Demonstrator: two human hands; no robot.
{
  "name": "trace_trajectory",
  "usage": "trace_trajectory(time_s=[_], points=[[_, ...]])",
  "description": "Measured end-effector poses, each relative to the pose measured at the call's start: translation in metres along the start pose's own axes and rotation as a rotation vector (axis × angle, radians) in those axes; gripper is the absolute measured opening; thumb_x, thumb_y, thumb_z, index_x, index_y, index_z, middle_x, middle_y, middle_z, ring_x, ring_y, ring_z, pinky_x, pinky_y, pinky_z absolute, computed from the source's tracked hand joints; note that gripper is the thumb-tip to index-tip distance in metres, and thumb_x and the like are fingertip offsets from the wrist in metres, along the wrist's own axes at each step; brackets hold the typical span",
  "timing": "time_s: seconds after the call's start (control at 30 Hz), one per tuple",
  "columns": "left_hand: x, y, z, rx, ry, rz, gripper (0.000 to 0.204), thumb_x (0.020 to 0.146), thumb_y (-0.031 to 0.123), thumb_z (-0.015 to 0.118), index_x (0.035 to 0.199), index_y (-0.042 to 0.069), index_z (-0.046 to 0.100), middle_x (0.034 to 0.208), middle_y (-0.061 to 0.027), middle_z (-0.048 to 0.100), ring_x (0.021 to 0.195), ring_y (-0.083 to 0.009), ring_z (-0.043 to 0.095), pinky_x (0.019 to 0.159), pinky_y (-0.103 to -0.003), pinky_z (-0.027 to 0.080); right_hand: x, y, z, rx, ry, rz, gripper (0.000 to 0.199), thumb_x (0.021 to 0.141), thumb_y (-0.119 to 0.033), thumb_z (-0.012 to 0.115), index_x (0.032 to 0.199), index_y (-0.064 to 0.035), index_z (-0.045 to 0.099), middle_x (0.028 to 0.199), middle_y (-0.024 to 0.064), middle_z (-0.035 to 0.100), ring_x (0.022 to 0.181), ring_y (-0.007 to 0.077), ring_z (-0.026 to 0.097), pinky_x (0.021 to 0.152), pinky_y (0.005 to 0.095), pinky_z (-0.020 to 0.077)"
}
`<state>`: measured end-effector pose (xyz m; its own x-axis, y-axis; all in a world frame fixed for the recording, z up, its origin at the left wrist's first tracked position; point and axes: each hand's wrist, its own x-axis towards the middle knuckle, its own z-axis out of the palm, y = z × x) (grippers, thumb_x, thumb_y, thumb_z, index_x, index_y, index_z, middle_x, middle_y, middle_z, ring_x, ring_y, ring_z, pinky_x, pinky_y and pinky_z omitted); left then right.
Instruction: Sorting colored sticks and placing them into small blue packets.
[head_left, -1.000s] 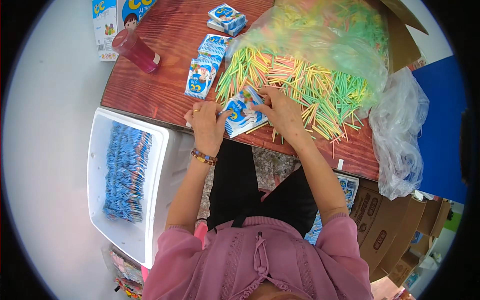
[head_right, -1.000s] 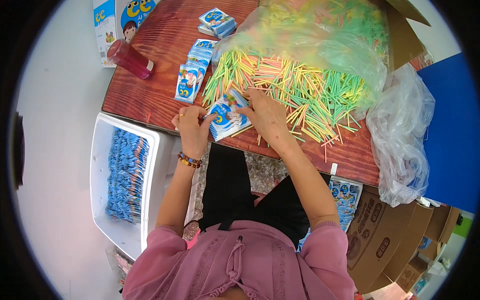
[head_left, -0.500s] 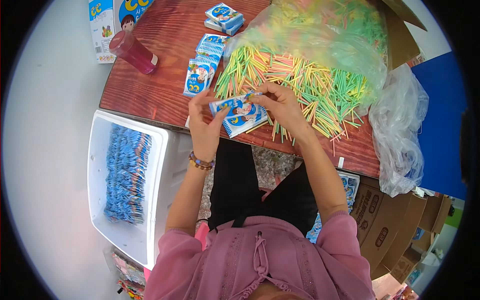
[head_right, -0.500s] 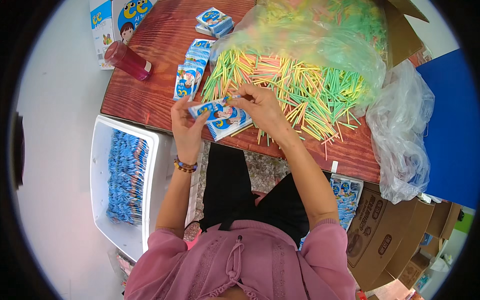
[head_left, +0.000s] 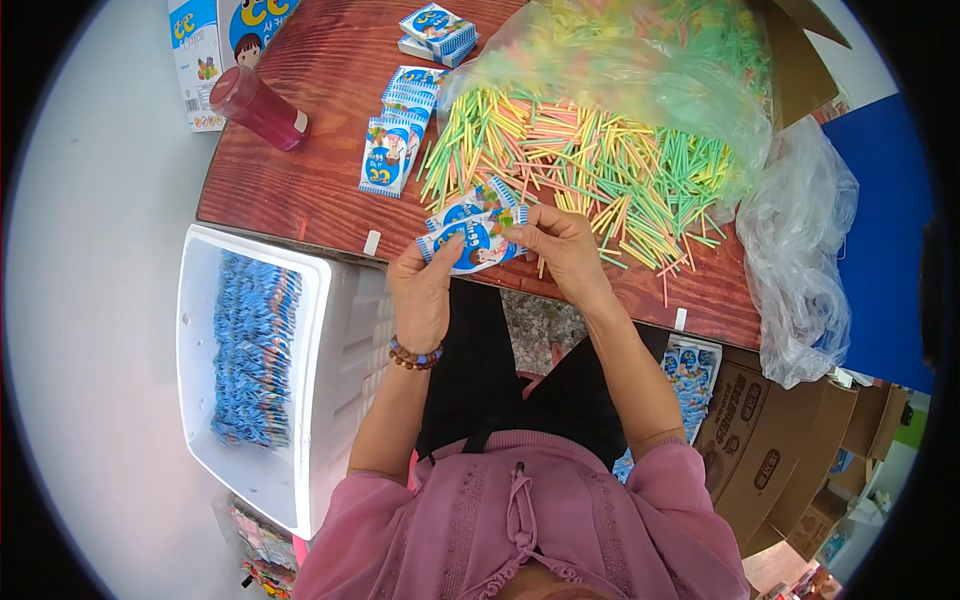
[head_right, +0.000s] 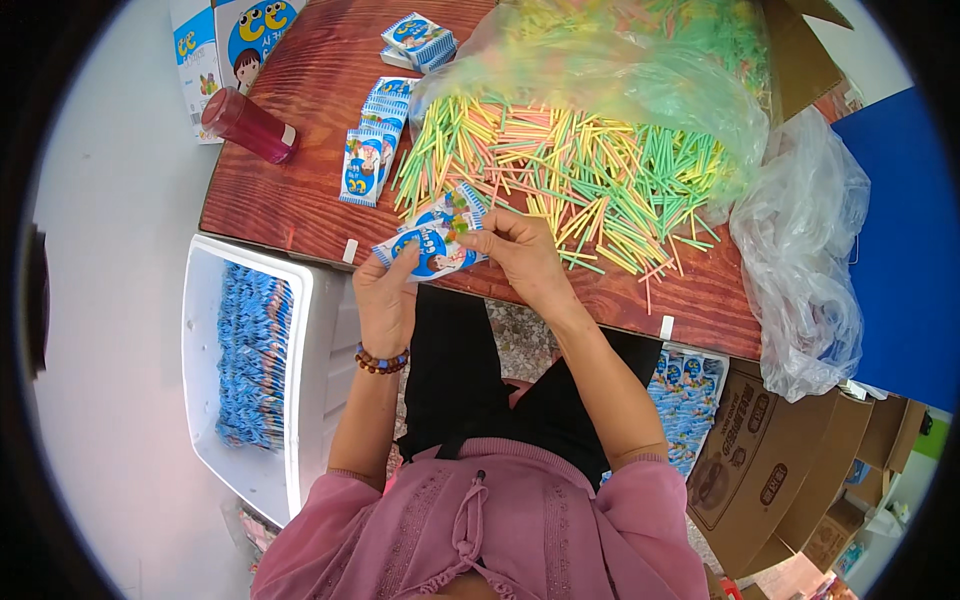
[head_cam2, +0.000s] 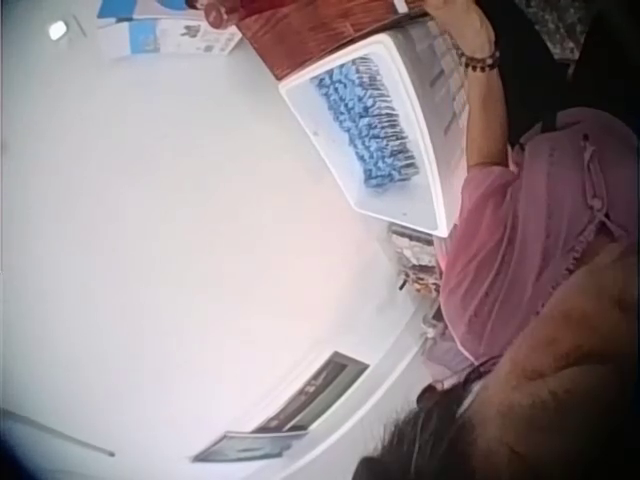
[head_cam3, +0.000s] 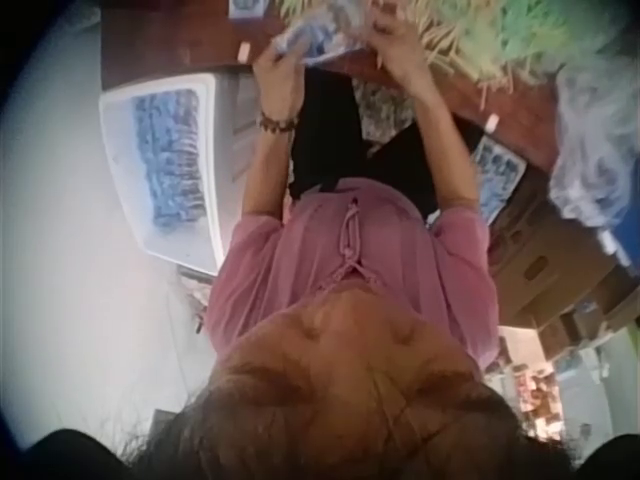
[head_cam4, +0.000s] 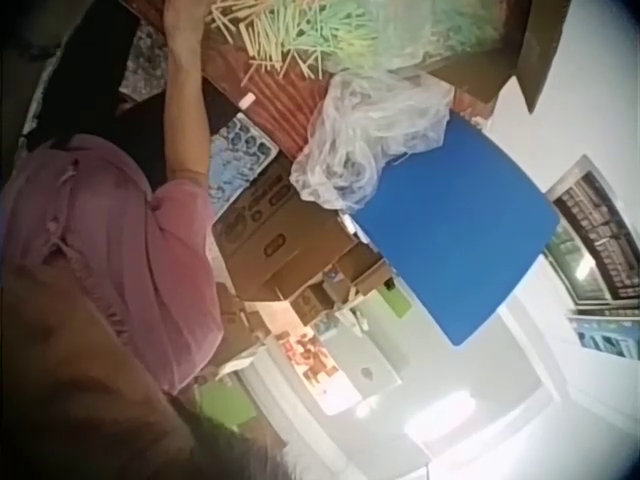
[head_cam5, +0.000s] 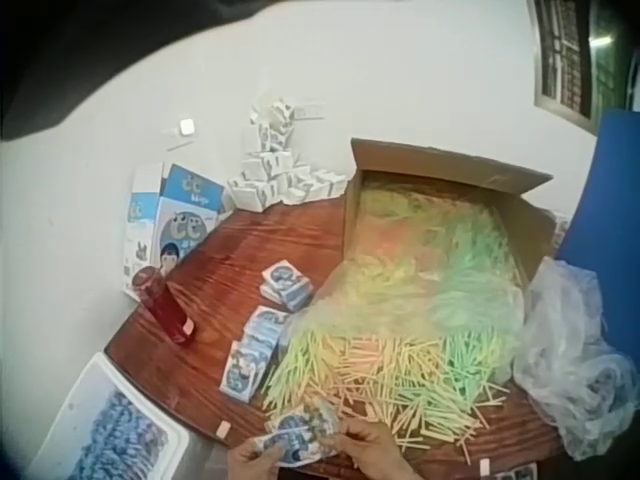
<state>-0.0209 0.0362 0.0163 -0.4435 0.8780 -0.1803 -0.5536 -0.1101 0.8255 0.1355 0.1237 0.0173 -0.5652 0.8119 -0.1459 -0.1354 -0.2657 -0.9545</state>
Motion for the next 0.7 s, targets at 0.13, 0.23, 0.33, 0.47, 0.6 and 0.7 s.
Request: trace_trajectory(time_s=[0.13, 0.23, 0.33, 0.47, 0.6, 0.7], points=[[-0.005, -0.007, -0.002, 0.01, 0.021, 0.002, 0.013, 0.088, 0.003, 0.066, 0.099, -0.003, 0.068, 0.093, -0.0057, 0.069, 0.081, -0.0078, 0.063, 0.073, -0.023, 0.049, -0.003, 0.011, -0.001, 0.009, 0.011, -0.108, 0.02, 0.088, -0.01, 0.068, 0.071, -0.003, 0.059, 0.071, -0.0033, 0.057, 0.071, 0.0027, 0.05, 0.064, 0.0204, 0.0393], [-0.006, -0.006, -0.002, 0.019, 0.01, -0.014, 0.013, 0.087, 0.003, 0.067, 0.099, -0.003, 0.068, 0.093, -0.0055, 0.069, 0.081, -0.0075, 0.063, 0.073, -0.023, 0.049, -0.006, 0.007, -0.001, 0.064, 0.0, -0.115, 0.019, 0.088, -0.01, 0.068, 0.072, -0.0024, 0.059, 0.072, -0.0033, 0.057, 0.071, 0.0029, 0.05, 0.063, 0.0203, 0.0389], [-0.007, -0.005, -0.001, 0.063, 0.004, -0.006, 0.013, 0.087, 0.003, 0.067, 0.098, -0.003, 0.069, 0.092, -0.0054, 0.07, 0.08, -0.0071, 0.062, 0.073, -0.022, 0.049, -0.008, 0.008, -0.001, 0.049, -0.023, -0.132, 0.014, 0.086, -0.009, 0.07, 0.08, 0.0012, 0.063, 0.074, -0.0044, 0.057, 0.07, 0.0009, 0.048, 0.063, 0.0189, 0.0419], [-0.008, -0.012, -0.004, 0.104, 0.035, 0.051, 0.013, 0.087, 0.003, 0.067, 0.098, -0.003, 0.069, 0.091, -0.0057, 0.07, 0.079, -0.0069, 0.062, 0.072, -0.022, 0.049, -0.009, 0.013, -0.005, 0.065, -0.027, -0.06, 0.014, 0.086, -0.008, 0.069, 0.079, 0.001, 0.062, 0.073, -0.0055, 0.055, 0.071, -0.0002, 0.048, 0.063, 0.0184, 0.0417], [-0.012, -0.015, -0.005, 0.044, 0.048, 0.042, 0.013, 0.088, 0.004, 0.066, 0.098, -0.003, 0.069, 0.092, -0.0058, 0.07, 0.079, -0.0067, 0.062, 0.071, -0.023, 0.05, -0.017, 0.005, 0.001, 0.046, 0.011, 0.021, 0.013, 0.086, -0.007, 0.069, 0.078, 0.0003, 0.062, 0.072, -0.006, 0.053, 0.071, -0.0015, 0.048, 0.063, 0.0182, 0.0436], [-0.012, -0.011, 0.001, -0.007, 0.054, 0.037, 0.013, 0.09, 0.009, 0.065, 0.098, -0.001, 0.069, 0.091, -0.005, 0.07, 0.078, -0.0075, 0.063, 0.069, -0.024, 0.05, -0.021, 0.002, -0.006, -0.024, -0.01, -0.059, 0.009, 0.086, -0.006, 0.069, 0.085, -0.0003, 0.063, 0.08, -0.0036, 0.057, 0.076, 0.0021, 0.052, 0.07, 0.0207, 0.0471]])
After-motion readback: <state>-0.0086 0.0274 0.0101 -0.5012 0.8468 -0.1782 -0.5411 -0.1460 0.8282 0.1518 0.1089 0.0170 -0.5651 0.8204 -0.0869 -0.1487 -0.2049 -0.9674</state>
